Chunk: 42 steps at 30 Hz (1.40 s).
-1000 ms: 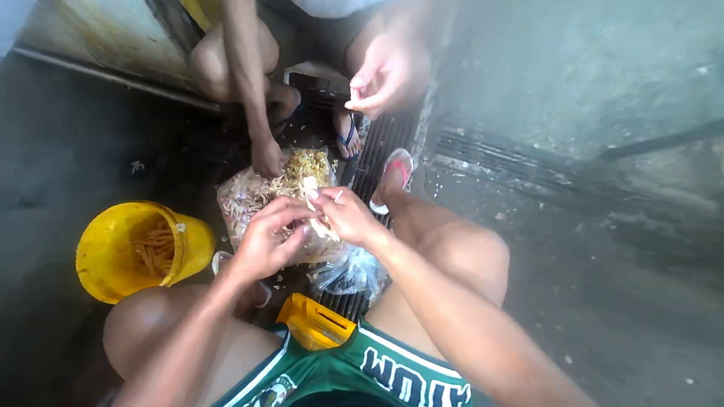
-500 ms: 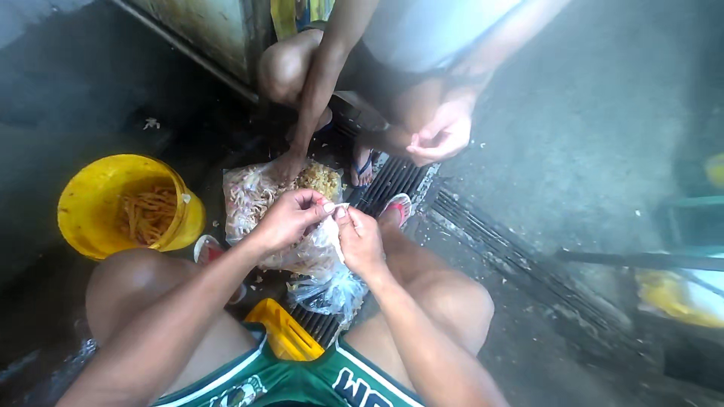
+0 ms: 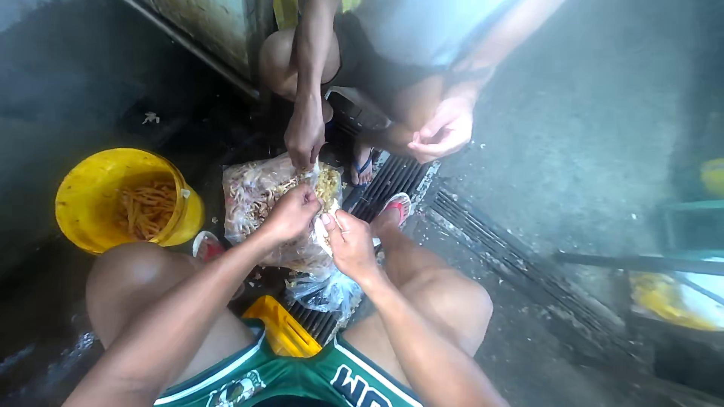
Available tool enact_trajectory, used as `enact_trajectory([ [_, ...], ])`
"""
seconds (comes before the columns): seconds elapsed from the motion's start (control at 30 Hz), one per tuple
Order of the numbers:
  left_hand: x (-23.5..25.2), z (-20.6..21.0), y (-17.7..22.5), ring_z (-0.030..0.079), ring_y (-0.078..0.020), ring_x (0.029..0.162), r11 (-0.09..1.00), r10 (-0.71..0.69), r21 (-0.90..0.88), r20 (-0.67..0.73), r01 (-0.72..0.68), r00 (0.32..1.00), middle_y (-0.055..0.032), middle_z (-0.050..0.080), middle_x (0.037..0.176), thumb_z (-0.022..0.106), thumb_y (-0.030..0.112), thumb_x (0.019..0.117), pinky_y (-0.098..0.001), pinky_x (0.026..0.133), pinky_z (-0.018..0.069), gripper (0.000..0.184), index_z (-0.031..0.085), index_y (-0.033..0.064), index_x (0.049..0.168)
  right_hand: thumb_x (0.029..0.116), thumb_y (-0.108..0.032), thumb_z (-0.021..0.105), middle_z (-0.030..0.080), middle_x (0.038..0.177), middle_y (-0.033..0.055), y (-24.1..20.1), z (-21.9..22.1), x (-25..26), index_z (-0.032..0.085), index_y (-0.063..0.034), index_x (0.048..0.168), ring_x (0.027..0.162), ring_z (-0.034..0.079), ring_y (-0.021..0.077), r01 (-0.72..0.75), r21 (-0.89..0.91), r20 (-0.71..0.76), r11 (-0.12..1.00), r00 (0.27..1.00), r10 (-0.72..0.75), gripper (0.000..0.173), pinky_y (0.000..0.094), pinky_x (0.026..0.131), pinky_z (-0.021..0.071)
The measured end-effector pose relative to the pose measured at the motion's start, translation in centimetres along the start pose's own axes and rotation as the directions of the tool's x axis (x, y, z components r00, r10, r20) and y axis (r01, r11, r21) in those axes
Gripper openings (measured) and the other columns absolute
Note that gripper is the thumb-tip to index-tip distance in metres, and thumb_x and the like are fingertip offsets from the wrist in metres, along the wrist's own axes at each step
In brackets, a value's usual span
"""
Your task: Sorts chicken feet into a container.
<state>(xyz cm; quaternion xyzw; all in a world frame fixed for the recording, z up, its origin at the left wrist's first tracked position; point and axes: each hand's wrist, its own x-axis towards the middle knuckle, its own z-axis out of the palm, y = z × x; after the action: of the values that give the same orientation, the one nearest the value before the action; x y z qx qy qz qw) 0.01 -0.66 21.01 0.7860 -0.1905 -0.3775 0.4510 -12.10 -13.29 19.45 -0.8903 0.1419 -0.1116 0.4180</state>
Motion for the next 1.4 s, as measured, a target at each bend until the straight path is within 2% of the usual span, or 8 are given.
enact_trajectory([
  [0.17,2.8,-2.7,-0.9,0.062,-0.0292,0.077,0.997,-0.070,-0.028,-0.108,0.068,0.992,-0.0180,0.063,0.097,0.044,0.027,0.1097,-0.0499,0.069,0.0540,0.030,0.052,0.0048,0.129,0.1042,-0.026,0.055,0.049,0.061,-0.0018,-0.3,-0.7,-0.1,0.056,-0.0093,0.072,0.056,0.049,0.0069,0.100,-0.017,-0.165,0.995,0.981,-0.102,0.037,0.0263,0.055,0.0451],
  [0.3,3.3,-5.4,-1.7,0.051,-0.0138,0.059,0.965,0.110,-0.226,-0.105,-0.132,0.988,-0.0059,0.053,0.078,0.044,0.022,0.1106,-0.0304,0.055,0.0466,0.021,0.051,0.0070,0.122,0.1044,-0.027,0.056,0.050,0.059,-0.0038,0.6,-1.8,0.4,0.057,-0.0116,0.072,0.051,0.049,0.0057,-0.045,0.144,-0.131,0.989,0.989,0.064,0.036,0.0254,0.050,0.0449],
  [0.47,1.6,-4.0,-0.2,0.050,-0.0112,0.059,0.951,0.211,-0.242,0.061,-0.191,0.976,-0.0042,0.055,0.079,0.044,0.018,0.1097,-0.0266,0.053,0.0438,0.018,0.053,0.0069,0.120,0.1076,-0.032,0.049,0.064,0.077,0.0009,0.6,-2.5,1.1,0.067,-0.0087,0.097,0.068,0.062,0.0097,-0.207,0.350,0.176,0.913,0.972,0.153,0.031,0.0294,0.063,0.0550],
  [0.63,1.6,-2.3,0.3,0.048,-0.0117,0.054,0.966,0.170,-0.215,0.122,-0.141,0.978,-0.0053,0.055,0.078,0.044,0.019,0.1110,-0.0259,0.049,0.0415,0.017,0.055,0.0078,0.116,0.1028,-0.028,0.061,0.063,0.073,0.0008,0.2,-1.1,0.6,0.070,-0.0090,0.091,0.065,0.060,0.0096,-0.218,0.351,0.317,0.911,0.943,0.104,0.024,0.0307,0.061,0.0536],
  [1.0,2.4,-5.7,0.1,0.067,-0.0286,0.084,0.997,-0.075,-0.055,-0.326,0.060,0.942,-0.0188,0.066,0.103,0.061,0.013,0.0992,-0.0499,0.074,0.0582,0.030,0.058,0.0023,0.128,0.1023,-0.023,0.059,0.054,0.064,-0.0032,-1.4,-1.7,-0.5,0.063,-0.0102,0.074,0.059,0.053,0.0059,-0.030,0.359,0.313,0.933,0.945,-0.091,0.032,0.0246,0.056,0.0459],
  [1.13,2.4,-8.9,-0.1,0.052,-0.0120,0.051,0.943,-0.069,-0.326,-0.390,-0.068,0.918,-0.0047,0.058,0.074,0.058,0.004,0.0886,-0.0260,0.045,0.0442,0.025,0.055,0.0073,0.113,0.1047,-0.020,0.053,0.065,0.076,-0.0028,-0.8,-1.5,-1.4,0.069,-0.0083,0.083,0.069,0.061,0.0039,-0.098,0.391,0.335,0.915,0.941,-0.042,0.029,0.0231,0.066,0.0526],
  [1.3,1.1,-4.7,0.5,0.046,-0.0109,0.050,0.934,0.025,-0.346,-0.166,-0.082,0.986,-0.0030,0.054,0.067,0.057,0.004,0.0946,-0.0257,0.046,0.0395,0.020,0.057,0.0056,0.115,0.1070,-0.021,0.040,0.068,0.093,0.0079,0.2,-0.4,0.0,0.068,-0.0055,0.122,0.069,0.063,0.0140,-0.370,0.647,0.345,0.667,0.922,0.176,0.035,0.0315,0.064,0.0569],
  [1.4,1.0,-3.1,0.9,0.052,-0.0157,0.057,0.971,-0.018,-0.237,-0.168,-0.023,0.986,-0.0066,0.058,0.073,0.059,0.006,0.0943,-0.0322,0.052,0.0436,0.016,0.059,0.0065,0.110,0.1064,-0.028,0.049,0.068,0.087,0.0083,-0.1,0.4,-0.2,0.066,-0.0045,0.111,0.068,0.063,0.0135,-0.416,0.715,0.375,0.562,0.907,0.194,0.029,0.0294,0.063,0.0566],
])
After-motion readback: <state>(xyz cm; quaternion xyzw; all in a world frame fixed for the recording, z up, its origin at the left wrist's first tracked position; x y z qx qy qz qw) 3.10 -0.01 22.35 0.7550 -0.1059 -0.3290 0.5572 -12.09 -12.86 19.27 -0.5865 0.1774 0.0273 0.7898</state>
